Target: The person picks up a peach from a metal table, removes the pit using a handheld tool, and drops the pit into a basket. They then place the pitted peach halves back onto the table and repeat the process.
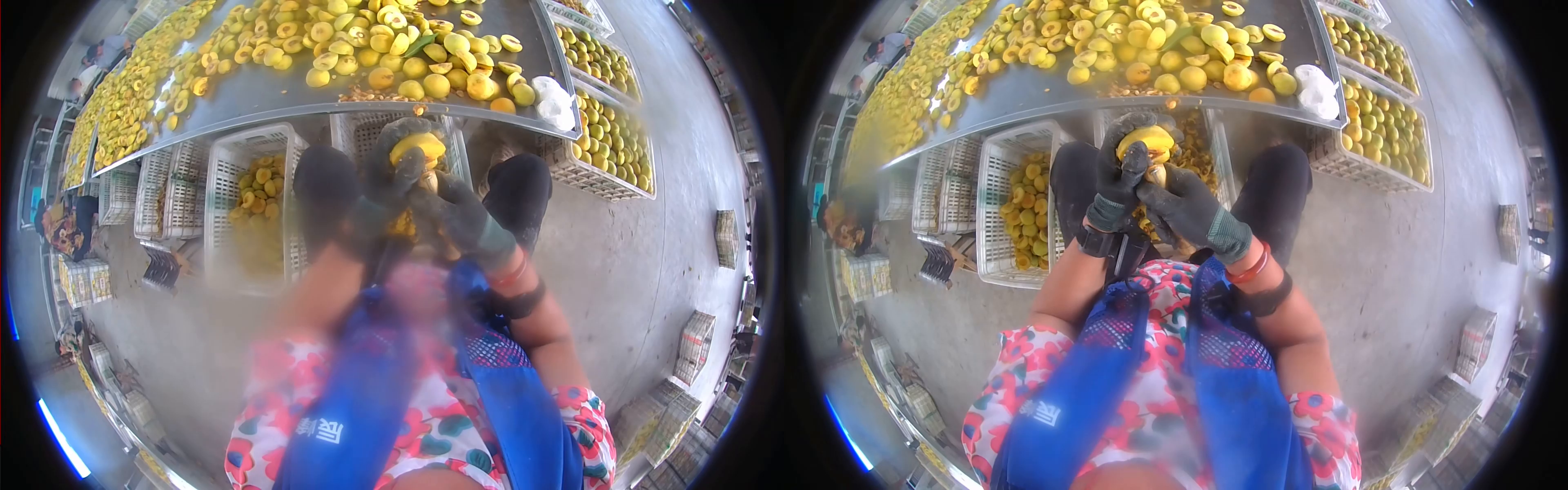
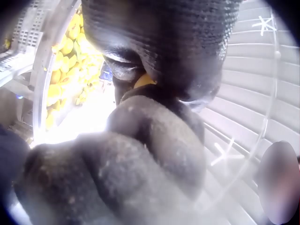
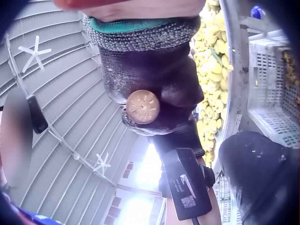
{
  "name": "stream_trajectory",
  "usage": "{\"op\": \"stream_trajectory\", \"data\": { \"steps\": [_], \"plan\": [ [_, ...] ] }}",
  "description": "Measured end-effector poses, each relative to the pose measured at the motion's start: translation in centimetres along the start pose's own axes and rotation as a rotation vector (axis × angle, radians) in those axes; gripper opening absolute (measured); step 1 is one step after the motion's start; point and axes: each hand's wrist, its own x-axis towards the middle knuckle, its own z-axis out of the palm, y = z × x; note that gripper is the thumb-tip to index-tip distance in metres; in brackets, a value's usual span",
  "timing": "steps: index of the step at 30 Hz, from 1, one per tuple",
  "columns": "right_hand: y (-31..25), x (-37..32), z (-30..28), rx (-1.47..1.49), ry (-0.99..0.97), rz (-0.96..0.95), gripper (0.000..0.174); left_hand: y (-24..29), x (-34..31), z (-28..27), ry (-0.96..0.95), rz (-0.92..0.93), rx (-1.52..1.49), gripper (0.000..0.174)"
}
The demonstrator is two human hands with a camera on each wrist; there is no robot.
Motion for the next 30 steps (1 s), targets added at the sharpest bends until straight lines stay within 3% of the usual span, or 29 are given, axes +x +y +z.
{"op": "stream_trajectory", "data": {
  "steps": [1,5,8,11,12,14,16,17,19,20,21,23,26,29,30],
  "plan": [
    [0.3,0.0,0.3,-0.092,0.04,-0.036,0.017,-0.3,-0.1,-0.1,0.001,0.004,-0.006,0.04],
    [0.3,-0.5,-0.1,0.113,0.012,0.15,0.015,0.9,-0.3,0.1,-0.016,-0.14,-0.15,0.041],
    [0.1,-0.4,-0.5,0.247,-0.052,0.285,0.015,0.5,-0.2,-0.8,-0.197,-0.239,-0.323,0.036],
    [-0.1,-0.5,-0.6,0.351,-0.145,0.354,0.016,1.6,-0.1,-1.2,-0.197,-0.286,-0.263,0.031],
    [0.2,-0.5,-0.1,0.265,-0.133,0.29,0.017,2.3,-0.4,-0.8,-0.117,-0.356,-0.421,0.029],
    [0.4,-0.4,0.7,0.127,-0.107,0.221,0.019,-1.2,-0.6,-4.8,-0.012,0.205,0.655,0.033],
    [0.7,0.1,0.8,0.061,-0.068,0.234,0.018,-0.4,-0.5,-7.4,0.109,0.304,1.074,0.031],
    [0.6,0.2,0.9,0.044,-0.05,0.243,0.018,1.4,-0.9,-9.9,0.174,0.128,0.951,0.027],
    [0.2,-0.1,1.0,0.015,-0.002,0.261,0.017,3.0,-2.1,-13.8,0.425,0.319,1.261,0.022],
    [1.0,0.1,0.6,0.015,-0.002,0.23,0.016,5.3,-3.0,-16.6,0.357,0.213,1.574,0.022],
    [2.3,0.6,-0.2,0.015,0.002,0.195,0.016,6.3,-4.3,-19.8,0.251,0.327,1.664,0.024],
    [2.5,0.9,-0.8,-0.034,0.011,0.15,0.016,8.2,-5.9,-23.0,0.542,-0.493,1.539,0.032],
    [2.7,1.9,-0.8,-0.172,0.029,0.08,0.017,6.2,-8.1,-27.0,0.513,-0.517,1.963,0.05],
    [3.0,2.4,-1.0,-0.254,0.067,0.156,0.018,5.2,-2.7,-20.9,0.471,-0.285,1.458,0.049],
    [3.4,2.5,-1.3,-0.351,0.033,0.083,0.019,3.0,-1.1,-20.8,0.333,-0.132,1.404,0.049]
  ]
}}
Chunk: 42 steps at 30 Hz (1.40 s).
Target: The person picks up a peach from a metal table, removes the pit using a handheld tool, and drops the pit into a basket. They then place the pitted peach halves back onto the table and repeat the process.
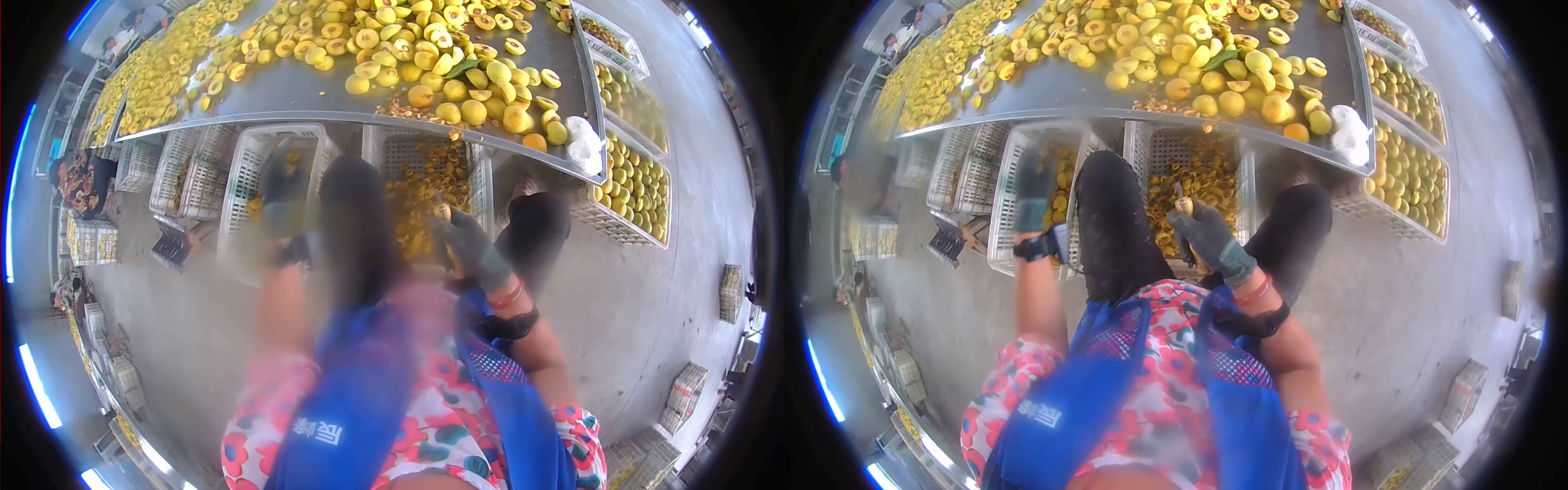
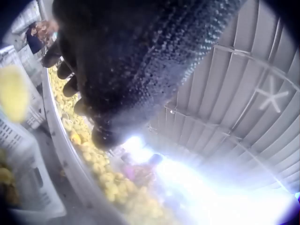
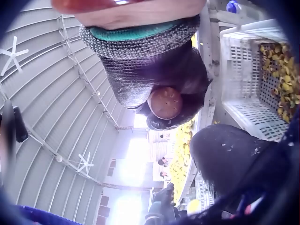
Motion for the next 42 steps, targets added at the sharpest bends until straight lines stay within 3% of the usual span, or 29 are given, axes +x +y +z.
{"op": "stream_trajectory", "data": {
  "steps": [1,3,5,7,13,17,18,21,22,24,25,26,28,30,33,37,39,41,42],
  "plan": [
    [0.2,0.1,-0.1,0.058,0.011,0.039,0.019,0.1,1.6,2.7,-0.016,0.179,-0.085,0.049],
    [0.5,0.3,-0.2,0.173,0.037,0.117,0.019,4.9,4.9,6.8,-0.148,0.134,-0.062,0.045],
    [2.2,0.5,-0.4,0.019,0.06,-0.142,0.018,8.5,8.2,10.9,-0.28,0.21,-0.007,0.043],
    [2.6,0.4,-0.8,-0.072,0.08,-0.243,0.018,11.8,10.5,13.8,-0.408,0.211,0.017,0.044],
    [2.3,0.1,-2.0,-0.07,0.109,-0.066,0.019,11.2,14.2,24.5,-0.623,0.251,0.323,0.046],
    [2.8,0.2,-2.6,-0.044,0.111,-0.034,0.019,12.3,14.3,22.2,-0.717,0.202,0.266,0.05],
    [2.7,0.2,-2.7,-0.044,0.107,-0.032,0.018,11.5,14.2,21.8,-0.689,0.259,0.144,0.048],
    [2.8,0.4,-2.9,-0.149,0.132,-0.155,0.017,11.2,13.8,20.1,-0.548,0.185,-0.29,0.054],
    [3.2,0.6,-2.8,-0.232,0.173,-0.276,0.016,14.1,13.1,15.8,-0.689,-0.029,-0.463,0.054],
    [2.5,0.3,-2.4,-0.172,0.231,-0.263,0.016,14.8,11.1,12.3,-0.716,-0.113,-0.803,0.047],
    [0.8,0.0,-2.1,-0.03,0.241,-0.132,0.017,14.6,10.2,11.1,-0.719,-0.158,-0.972,0.044],
    [-0.2,-0.1,-1.7,0.109,0.245,-0.002,0.018,13.8,9.0,10.9,-0.612,-0.03,-0.993,0.04],
    [1.5,0.8,-1.4,-0.135,0.267,-0.262,0.02,12.7,5.9,10.0,-0.447,0.146,-1.0,0.034],
    [1.4,0.9,-1.1,-0.317,0.293,-0.401,0.022,15.5,3.0,5.5,-0.384,0.166,-0.963,0.031],
    [-1.1,-0.3,-0.7,-0.526,0.376,-0.498,0.024,13.7,0.4,6.0,-0.136,0.522,-0.585,0.05],
    [-2.0,-0.9,-0.4,-0.73,0.513,-0.67,0.027,11.9,-3.3,6.2,0.022,0.615,-0.192,0.043],
    [-2.0,-1.1,-0.4,-0.747,0.525,-0.667,0.027,13.1,-4.0,5.6,-0.163,0.444,-0.563,0.041],
    [-2.0,-1.3,-0.3,-0.716,0.519,-0.635,0.028,18.9,-3.4,2.8,-0.613,-0.033,-1.456,0.041],
    [-2.0,-1.5,-0.1,-0.685,0.518,-0.612,0.028,19.1,-4.1,3.0,-0.572,-0.095,-1.504,0.04]
  ]
}}
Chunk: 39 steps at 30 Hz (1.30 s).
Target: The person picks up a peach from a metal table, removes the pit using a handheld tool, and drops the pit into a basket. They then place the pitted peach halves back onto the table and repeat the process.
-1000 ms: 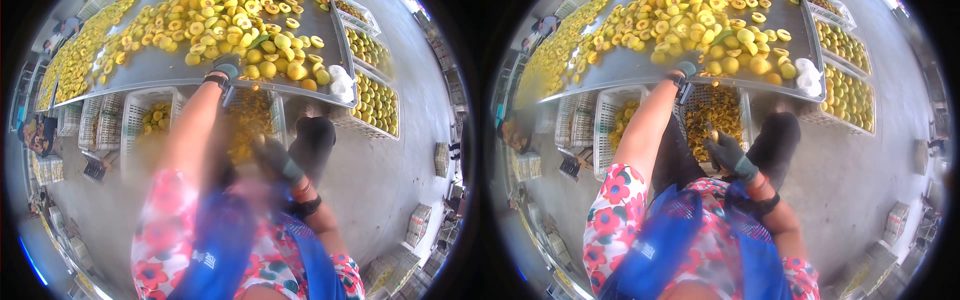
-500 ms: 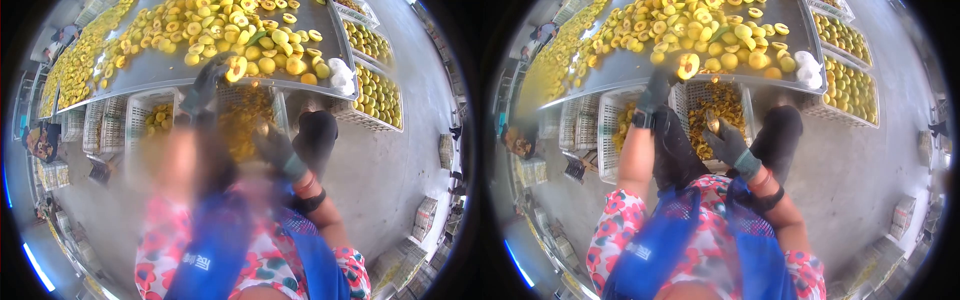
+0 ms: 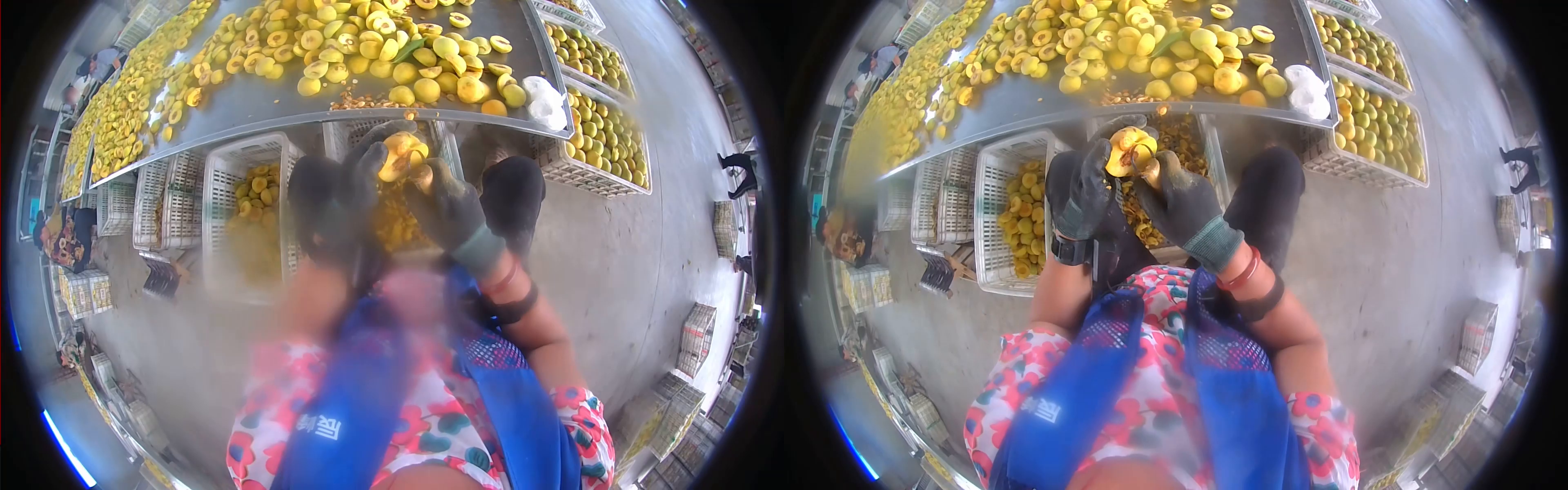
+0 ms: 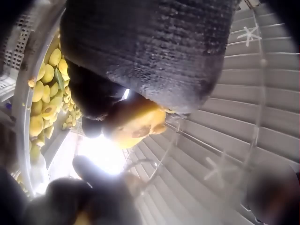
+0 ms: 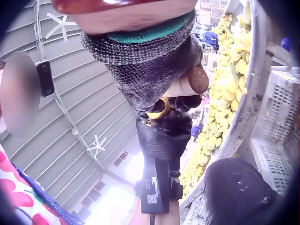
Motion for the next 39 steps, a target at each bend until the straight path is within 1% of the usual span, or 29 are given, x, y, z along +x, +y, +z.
{"op": "stream_trajectory", "data": {
  "steps": [2,4,5,6,8,11,13,14,15,16,17,18,20,23,26,29,32,34,36,38,39],
  "plan": [
    [-0.6,-0.1,0.0,0.098,-0.002,0.103,0.028,-0.9,-0.7,0.2,0.115,-0.007,-0.111,0.039],
    [-0.2,-0.5,0.5,0.093,0.006,0.021,0.029,-0.2,-0.7,0.4,0.056,0.038,0.087,0.039],
    [-0.2,-0.5,0.7,0.14,0.007,0.029,0.029,0.1,-0.7,0.4,0.026,0.06,0.186,0.04],
    [-0.2,-0.6,0.9,0.187,0.009,0.038,0.03,0.0,-0.6,0.5,0.034,0.082,0.157,0.039],
    [-0.7,-0.6,1.2,0.383,0.006,0.157,0.031,-0.4,-0.6,1.1,0.05,0.126,0.098,0.038],
    [-0.8,-0.4,1.4,0.35,-0.02,0.137,0.033,0.4,-0.9,2.7,0.166,0.077,0.122,0.044],
    [-0.2,-0.7,1.4,0.146,-0.058,0.044,0.035,-2.2,-1.2,1.4,0.302,0.18,0.635,0.047],
    [-0.1,-0.8,1.5,0.15,-0.072,0.047,0.036,-3.5,-1.3,0.6,0.329,0.216,0.726,0.048],
    [0.0,-0.8,1.5,0.154,-0.087,0.049,0.037,-3.4,-1.2,0.8,0.36,0.25,0.817,0.049],
    [0.0,-0.7,1.5,0.263,-0.096,0.1,0.038,-3.3,-1.0,1.1,0.353,0.27,0.743,0.05],
    [0.0,-0.6,1.6,0.373,-0.105,0.151,0.038,-3.0,-0.9,1.3,0.333,0.242,0.606,0.051],
    [-0.1,-0.5,1.5,0.396,-0.121,0.178,0.038,-2.2,-0.8,1.8,0.318,0.214,0.47,0.053],
    [-0.5,-0.4,1.2,0.442,-0.152,0.233,0.037,0.1,-0.8,3.1,0.261,0.061,0.073,0.055],
    [-1.3,-0.1,0.7,0.296,-0.207,0.341,0.034,-0.6,-0.5,3.0,0.264,0.15,0.146,0.058],
    [0.0,-0.6,2.0,0.153,-0.105,0.136,0.034,-1.6,-0.4,2.5,0.295,0.121,0.074,0.057],
    [-0.9,-0.3,1.1,0.451,-0.158,0.264,0.035,-1.0,-0.5,2.5,0.26,0.134,0.207,0.055],
    [-0.5,-0.5,1.5,0.362,-0.2,0.332,0.033,0.2,-0.8,3.0,0.256,0.108,0.255,0.056],
    [0.4,-0.8,1.7,0.137,-0.182,0.113,0.032,-0.4,-0.7,2.5,0.255,0.054,0.246,0.052],
    [1.1,-1.1,2.0,0.059,-0.175,-0.002,0.031,-0.6,-0.7,2.3,0.252,0.014,0.214,0.051],
    [1.3,-1.3,2.3,0.095,-0.174,-0.011,0.03,-0.6,-0.8,2.2,0.247,-0.012,0.156,0.052],
    [1.4,-1.5,2.4,0.098,-0.171,-0.013,0.03,-0.7,-0.9,2.3,0.297,-0.061,0.158,0.053]
  ]
}}
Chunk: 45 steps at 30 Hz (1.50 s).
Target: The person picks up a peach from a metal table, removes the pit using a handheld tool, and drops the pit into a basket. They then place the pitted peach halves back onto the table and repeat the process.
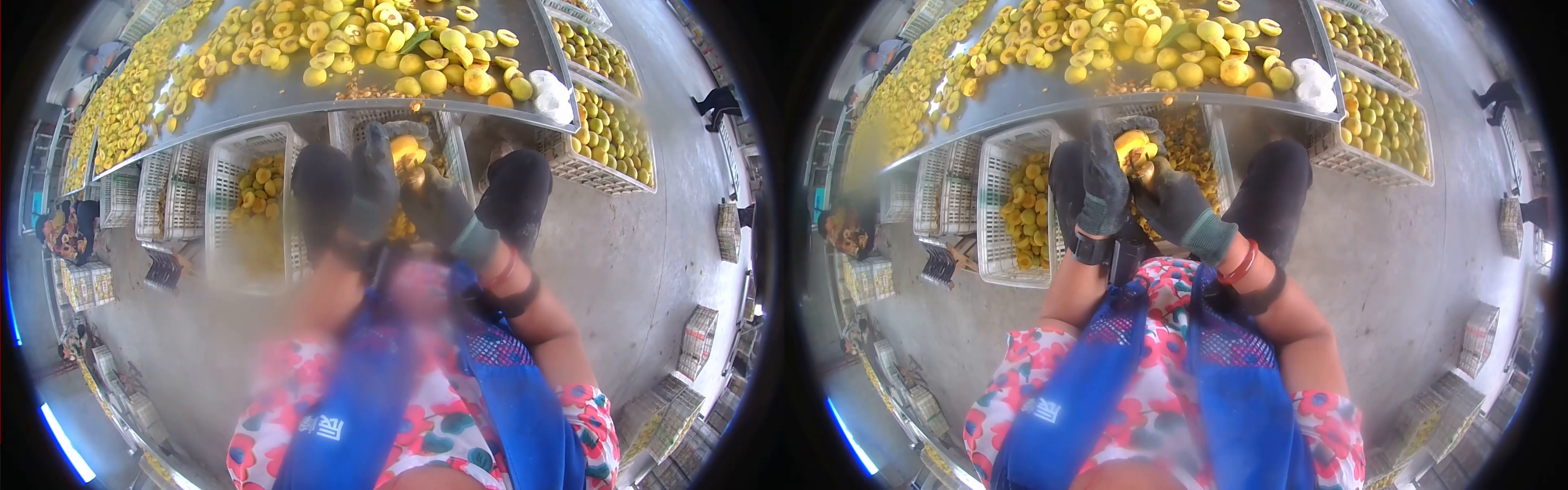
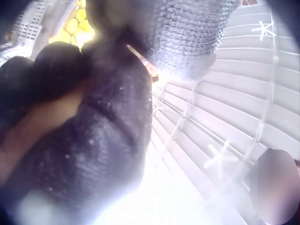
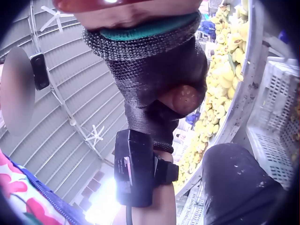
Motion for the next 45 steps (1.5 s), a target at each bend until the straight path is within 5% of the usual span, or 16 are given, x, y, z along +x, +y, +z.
{"op": "stream_trajectory", "data": {
  "steps": [5,8,11,13,15,20,23,25,28,32,34,40,45],
  "plan": [
    [0.7,-0.1,0.9,0.034,-0.003,0.073,0.027,-0.8,0.7,-0.1,0.099,-0.196,-0.101,0.061],
    [-1.1,0.5,-0.3,0.362,-0.074,0.373,0.025,-0.7,0.5,-0.3,-0.023,0.067,0.05,0.064],
    [-0.5,0.2,0.7,0.784,-0.044,0.457,0.027,-0.7,0.4,-0.1,0.021,0.121,0.182,0.066],
    [0.2,0.0,1.0,0.226,-0.009,0.181,0.027,-0.8,0.5,-0.2,0.018,0.078,0.093,0.062],
    [-0.1,0.0,0.9,0.036,-0.021,0.154,0.027,-1.0,0.5,-0.3,0.028,0.054,0.031,0.06],
    [-3.5,1.3,-1.7,0.682,-0.223,0.57,0.021,-1.1,0.3,-0.5,-0.013,0.109,0.038,0.061],
    [0.5,1.0,0.3,1.188,-0.235,0.684,0.018,-1.8,0.7,-0.3,-0.056,0.287,0.075,0.067],
    [1.6,0.7,0.0,1.405,-0.362,0.72,0.017,-1.7,0.9,-0.8,-0.077,0.181,0.027,0.068],
    [-0.1,0.0,-1.5,1.39,-0.42,0.554,0.016,-1.3,0.6,-1.1,-0.087,0.073,0.009,0.07],
    [-2.3,0.5,-3.0,1.041,-0.435,0.651,0.015,-1.7,0.9,-1.6,-0.149,0.064,-0.037,0.072],
    [-3.5,1.0,-2.9,0.81,-0.393,0.555,0.014,-1.7,0.8,-1.3,-0.099,0.035,-0.061,0.072],
    [0.0,0.3,-1.7,1.595,-0.54,0.727,0.014,-2.4,1.0,-2.3,-0.171,0.094,-0.033,0.072],
    [-0.8,-0.8,0.5,1.009,-0.269,0.393,0.017,-2.9,1.2,-2.2,-0.165,0.085,-0.071,0.068]
  ]
}}
